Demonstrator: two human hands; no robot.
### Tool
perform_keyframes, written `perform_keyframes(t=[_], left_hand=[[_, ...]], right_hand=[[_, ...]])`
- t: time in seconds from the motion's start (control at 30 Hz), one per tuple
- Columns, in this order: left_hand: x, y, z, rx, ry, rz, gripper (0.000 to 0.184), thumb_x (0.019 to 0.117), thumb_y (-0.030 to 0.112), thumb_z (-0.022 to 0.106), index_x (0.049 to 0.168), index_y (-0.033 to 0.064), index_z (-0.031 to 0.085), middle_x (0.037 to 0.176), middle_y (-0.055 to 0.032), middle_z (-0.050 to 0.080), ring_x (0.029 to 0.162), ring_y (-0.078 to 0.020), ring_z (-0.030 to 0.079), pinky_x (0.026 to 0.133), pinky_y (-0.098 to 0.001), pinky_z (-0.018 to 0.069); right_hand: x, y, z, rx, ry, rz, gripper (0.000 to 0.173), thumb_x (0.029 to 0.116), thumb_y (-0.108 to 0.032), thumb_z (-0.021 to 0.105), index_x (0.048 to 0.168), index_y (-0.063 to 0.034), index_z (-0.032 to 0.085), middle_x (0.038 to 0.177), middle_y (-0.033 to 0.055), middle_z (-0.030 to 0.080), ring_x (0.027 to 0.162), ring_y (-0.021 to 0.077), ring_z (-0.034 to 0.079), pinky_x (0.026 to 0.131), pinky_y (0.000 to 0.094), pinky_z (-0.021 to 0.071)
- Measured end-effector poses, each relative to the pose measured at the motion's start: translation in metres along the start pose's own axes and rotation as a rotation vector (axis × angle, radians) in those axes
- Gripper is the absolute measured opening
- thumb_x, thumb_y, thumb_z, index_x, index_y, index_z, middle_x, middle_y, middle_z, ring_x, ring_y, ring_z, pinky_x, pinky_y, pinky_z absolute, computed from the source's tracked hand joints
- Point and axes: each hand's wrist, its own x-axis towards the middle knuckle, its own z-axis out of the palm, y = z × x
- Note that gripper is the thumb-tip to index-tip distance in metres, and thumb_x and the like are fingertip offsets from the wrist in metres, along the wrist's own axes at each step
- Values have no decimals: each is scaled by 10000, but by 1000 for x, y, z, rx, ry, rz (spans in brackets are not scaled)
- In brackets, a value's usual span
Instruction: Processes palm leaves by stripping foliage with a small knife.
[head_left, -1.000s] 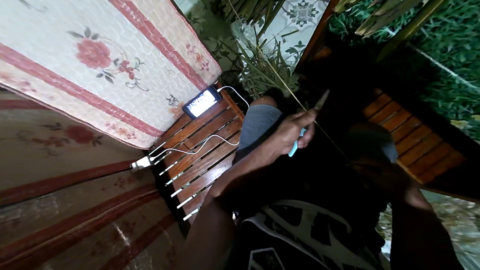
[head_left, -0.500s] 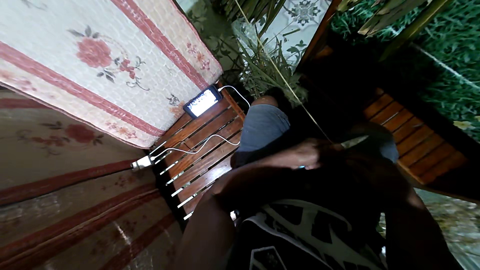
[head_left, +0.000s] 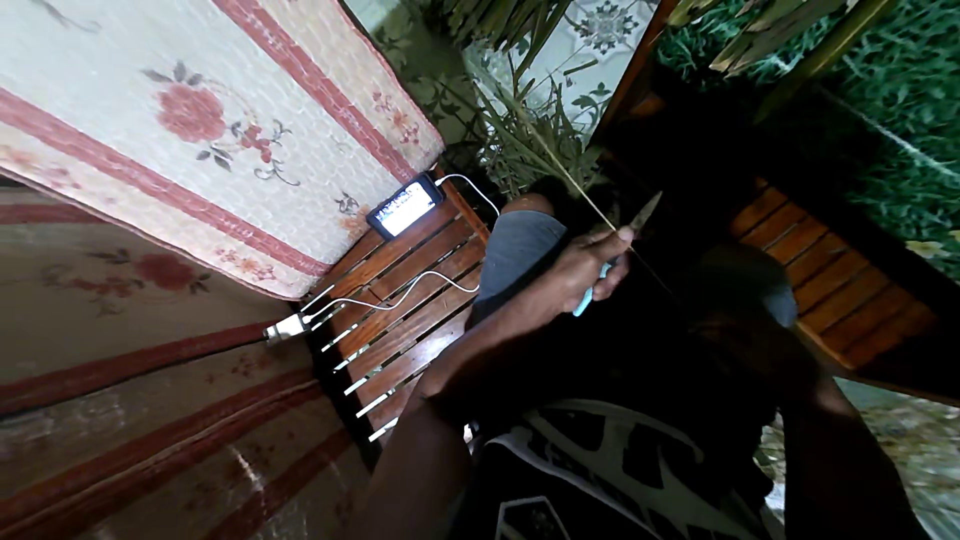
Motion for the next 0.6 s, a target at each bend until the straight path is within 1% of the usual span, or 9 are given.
perform_keyframes(t=[0.03, 0.1, 0.17, 0.2, 0.3, 0.4, 0.47, 0.53, 0.6], left_hand=[[1, -4, 1, -2, -5, -10, 273, 1125, 263, 383, 1091, 54, 554, 586, -6, 493, 406, -65, 450, 389, -179, 416], [-5, -16, 16, 114, -103, -61, 262, 1122, 215, 388, 1146, 40, 581, 621, 12, 494, 436, -51, 446, 402, -172, 412], [-10, -22, 28, 242, -203, -70, 269, 1114, 198, 402, 1057, 30, 605, 607, 25, 471, 435, -44, 409, 403, -177, 366], [-11, -19, 28, 240, -198, -67, 268, 1113, 190, 403, 1040, 27, 604, 602, 25, 472, 434, -42, 410, 403, -176, 366], [-4, -2, 12, 80, -48, -26, 277, 1123, 212, 384, 1085, 24, 583, 592, 7, 497, 420, -42, 448, 400, -159, 411], [2, 1, 4, 11, -12, 17, 300, 1126, 259, 376, 1012, 47, 555, 573, -10, 488, 403, -69, 445, 396, -180, 417], [4, -6, 7, 7, -30, 12, 306, 1128, 269, 377, 1041, 41, 561, 565, -12, 486, 401, -75, 453, 392, -185, 423], [4, -11, 9, -1, -39, -5, 311, 1129, 274, 370, 1111, 37, 571, 571, -6, 479, 407, -72, 452, 395, -187, 427], [4, -15, 11, -9, -43, -22, 338, 1130, 287, 368, 1187, 35, 586, 572, -4, 477, 408, -69, 449, 394, -186, 424]], right_hand=[[-1, 1, 2, 28, 6, -2, 291, 999, -211, 512, 1044, 11, 696, 690, -19, 577, 532, 16, 491, 514, 200, 452], [-2, 0, 7, 55, 44, -11, 300, 1002, -242, 514, 1035, -12, 704, 679, -40, 579, 512, -4, 486, 487, 182, 447], [-2, -5, 8, 28, 58, -29, 304, 1006, -215, 507, 1049, 11, 707, 732, -8, 609, 540, 2, 494, 516, 189, 460], [-1, -5, 7, 14, 49, -40, 300, 1006, -198, 506, 1054, 22, 704, 746, 4, 614, 550, 6, 498, 526, 191, 465], [-4, 1, 0, 28, -7, 6, 273, 997, -154, 493, 1049, 37, 682, 707, 6, 584, 537, 32, 498, 518, 214, 463], [-6, 17, 0, 66, 13, 3, 278, 981, -203, 520, 1001, 14, 694, 648, -32, 560, 509, 18, 486, 489, 203, 448], [-7, 23, 3, 100, 29, -13, 271, 978, -210, 537, 996, 4, 702, 647, -48, 561, 502, -1, 479, 482, 178, 438], [-8, 26, 5, 105, 27, -11, 272, 985, -208, 535, 1023, -1, 709, 705, -48, 587, 525, -20, 484, 494, 160, 439], [-10, 29, 4, 99, 13, -7, 272, 992, -218, 535, 1028, -13, 710, 718, -51, 592, 530, -24, 486, 497, 162, 442]])
